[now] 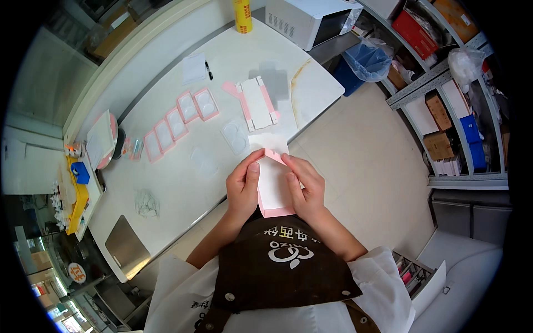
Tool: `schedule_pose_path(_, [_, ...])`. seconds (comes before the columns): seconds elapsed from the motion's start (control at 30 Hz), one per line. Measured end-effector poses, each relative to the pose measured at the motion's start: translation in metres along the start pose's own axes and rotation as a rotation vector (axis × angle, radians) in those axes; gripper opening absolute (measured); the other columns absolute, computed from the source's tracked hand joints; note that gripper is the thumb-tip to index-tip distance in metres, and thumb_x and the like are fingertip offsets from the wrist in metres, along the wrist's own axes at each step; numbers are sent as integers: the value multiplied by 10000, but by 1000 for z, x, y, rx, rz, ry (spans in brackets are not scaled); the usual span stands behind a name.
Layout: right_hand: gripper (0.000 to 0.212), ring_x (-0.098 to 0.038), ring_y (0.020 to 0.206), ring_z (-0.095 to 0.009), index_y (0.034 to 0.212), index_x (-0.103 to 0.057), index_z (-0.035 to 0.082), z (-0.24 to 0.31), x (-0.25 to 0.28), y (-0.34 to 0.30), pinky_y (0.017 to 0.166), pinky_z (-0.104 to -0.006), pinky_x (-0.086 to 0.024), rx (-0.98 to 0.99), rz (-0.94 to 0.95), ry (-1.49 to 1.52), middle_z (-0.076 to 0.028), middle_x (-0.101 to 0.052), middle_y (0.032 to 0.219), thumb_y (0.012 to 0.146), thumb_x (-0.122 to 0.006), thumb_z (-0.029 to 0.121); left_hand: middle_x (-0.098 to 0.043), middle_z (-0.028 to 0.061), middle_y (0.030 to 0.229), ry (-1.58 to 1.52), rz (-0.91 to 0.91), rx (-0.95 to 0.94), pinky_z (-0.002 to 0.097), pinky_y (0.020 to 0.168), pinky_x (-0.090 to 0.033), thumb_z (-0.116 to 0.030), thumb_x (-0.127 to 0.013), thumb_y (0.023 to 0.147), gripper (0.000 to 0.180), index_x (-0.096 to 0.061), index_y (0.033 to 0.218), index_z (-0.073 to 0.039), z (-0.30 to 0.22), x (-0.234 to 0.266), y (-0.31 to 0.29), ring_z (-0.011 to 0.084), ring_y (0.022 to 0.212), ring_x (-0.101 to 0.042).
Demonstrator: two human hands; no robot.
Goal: The person folds and assembles small pink cardboard boxes on a white counter. The person handles several flat pink cardboard pieces, folding the edges and securing them into a three-dimensional box shape by hand, then places an assembled box into another box tray.
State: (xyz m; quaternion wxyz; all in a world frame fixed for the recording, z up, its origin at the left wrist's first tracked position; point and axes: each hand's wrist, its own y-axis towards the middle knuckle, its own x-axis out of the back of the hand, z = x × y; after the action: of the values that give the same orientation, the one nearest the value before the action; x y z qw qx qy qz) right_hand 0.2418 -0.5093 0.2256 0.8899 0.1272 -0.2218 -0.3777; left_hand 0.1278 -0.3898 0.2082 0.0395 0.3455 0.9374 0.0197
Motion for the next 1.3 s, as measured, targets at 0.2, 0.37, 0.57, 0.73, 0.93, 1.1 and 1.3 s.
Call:
schedule_pose_path(0.2, [322, -711, 1018, -330, 1243, -695, -9, -25, 26, 42, 871, -356, -558, 48, -56, -49, -218, -707, 1142, 933, -611, -30, -737, 87, 1152, 51, 79, -44, 238, 833, -505, -208, -542, 1084, 341, -657, 1309, 22, 4, -28, 55, 80, 955, -629])
schedule_pose_path(0.37, [299, -698, 1071, -347, 1231, -693, -32, -47, 37, 84, 922, -381, -541, -82, -108, -13, -227, -704, 1184, 950, -597, -2, -742, 65, 1136, -44, 124, 31, 229, 798, -501, -188, -556, 1075, 319, -669, 1301, 6, 5, -49, 111, 56, 918, -616])
schedule_pose_path(0.57, [301, -699, 1084, -346, 1226, -704, -22, -75, 31, 145, 939, -373, -538, 18, 18, -135, -241, -699, 1200, 948, -589, -10, -748, 106, 1141, 19, 94, -98, 251, 793, -522, -136, -578, 1051, 294, -673, 1288, 9, 17, -47, 167, 102, 921, -660])
schedule_pose_path(0.73, [303, -709, 1067, -329, 1225, -707, -15, -92, 13, 186, 918, -357, -546, 29, 59, -71, -233, -708, 1180, 947, -589, -21, -744, 147, 1156, 123, 59, -198, 290, 830, -550, -107, -609, 1023, 274, -686, 1258, 12, 12, -29, 198, 181, 965, -710])
schedule_pose_path(0.93, [287, -719, 1047, -310, 1209, -714, -9, -112, -10, 233, 895, -340, -552, 52, 262, 44, -221, -717, 1162, 944, -606, -22, -717, 135, 1141, 64, -154, -180, 294, 818, -540, -142, -532, 1062, 259, -638, 1233, 22, 27, -14, 206, 182, 936, -690])
schedule_pose_path(1.1, [284, -722, 1031, -303, 1210, -713, -9, -127, -11, 266, 875, -336, -558, 127, 412, 112, -214, -720, 1151, 944, -616, -21, -676, 108, 1014, 163, -377, -146, 301, 807, -526, -173, -530, 1063, 203, -565, 1151, 6, 23, -33, 203, 159, 896, -648])
schedule_pose_path(1.3, [268, -721, 1007, -294, 1206, -713, -15, -147, 7, 313, 849, -334, -558, 179, 572, 194, -217, -717, 1148, 956, -617, -3, -631, 117, 999, 305, -486, -73, 314, 829, -506, -178, -499, 1073, 192, -528, 1141, -1, 11, -72, 217, 167, 906, -604])
